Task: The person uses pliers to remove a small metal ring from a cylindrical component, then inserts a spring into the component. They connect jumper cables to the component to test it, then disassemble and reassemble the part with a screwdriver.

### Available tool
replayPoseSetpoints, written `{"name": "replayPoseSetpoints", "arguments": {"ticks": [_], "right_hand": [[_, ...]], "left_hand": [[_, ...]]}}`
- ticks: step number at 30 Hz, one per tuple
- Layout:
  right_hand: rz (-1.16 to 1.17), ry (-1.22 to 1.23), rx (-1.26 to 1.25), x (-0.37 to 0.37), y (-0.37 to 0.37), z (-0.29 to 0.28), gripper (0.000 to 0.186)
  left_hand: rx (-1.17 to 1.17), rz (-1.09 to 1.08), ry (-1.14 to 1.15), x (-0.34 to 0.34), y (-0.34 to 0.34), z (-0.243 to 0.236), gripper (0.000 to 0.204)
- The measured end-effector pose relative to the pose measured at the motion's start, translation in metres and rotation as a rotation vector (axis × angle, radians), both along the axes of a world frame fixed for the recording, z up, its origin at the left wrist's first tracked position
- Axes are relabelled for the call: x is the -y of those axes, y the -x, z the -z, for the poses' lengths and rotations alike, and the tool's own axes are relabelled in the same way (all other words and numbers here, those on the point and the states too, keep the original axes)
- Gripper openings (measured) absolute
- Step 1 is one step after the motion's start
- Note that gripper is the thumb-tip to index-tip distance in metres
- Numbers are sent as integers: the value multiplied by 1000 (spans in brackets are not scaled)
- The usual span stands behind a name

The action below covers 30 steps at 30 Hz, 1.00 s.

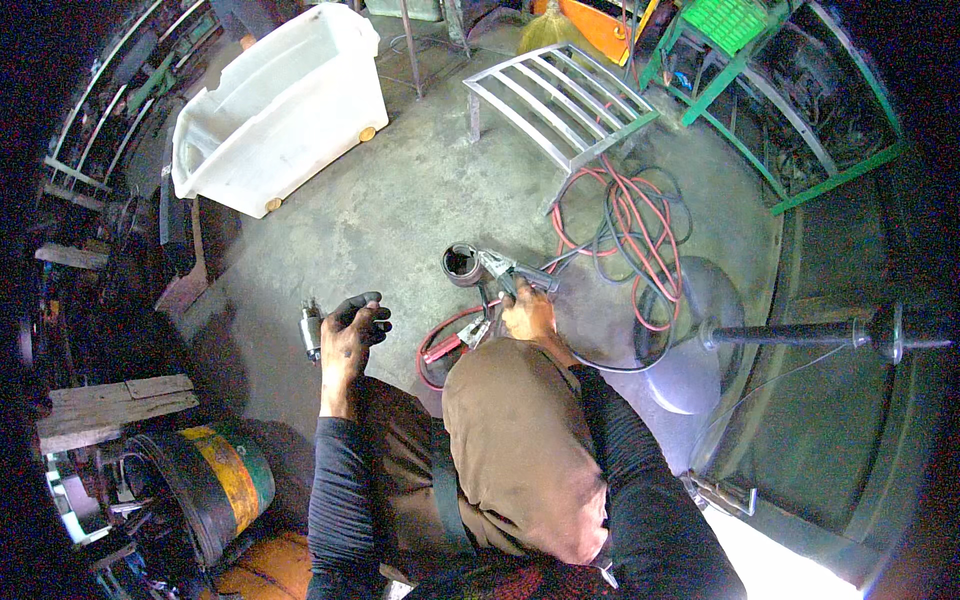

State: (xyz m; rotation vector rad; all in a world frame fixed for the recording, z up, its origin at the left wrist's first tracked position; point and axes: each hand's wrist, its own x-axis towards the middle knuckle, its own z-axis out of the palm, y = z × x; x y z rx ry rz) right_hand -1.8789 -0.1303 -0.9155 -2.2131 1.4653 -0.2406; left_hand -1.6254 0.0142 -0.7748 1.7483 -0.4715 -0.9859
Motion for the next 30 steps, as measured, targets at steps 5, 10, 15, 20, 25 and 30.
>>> {"name": "replayPoseSetpoints", "arguments": {"ticks": [5,10,15,20,25,30], "right_hand": [[-21,-35,-161,5,5,3,55],[418,-45,198,-21,98,-23,59],[1027,-177,749,-137,275,-3,60],[1331,-377,413,-216,377,60,9],[845,-639,123,-209,328,83,22],[199,-965,546,-160,160,105,38]], "left_hand": [[3,8,2,0,-1,6,28],[80,27,-118,5,-6,26,30],[464,363,-294,29,-5,73,49],[647,544,-381,86,16,142,103],[-284,249,86,126,43,194,119],[124,295,151,139,49,210,101]]}}
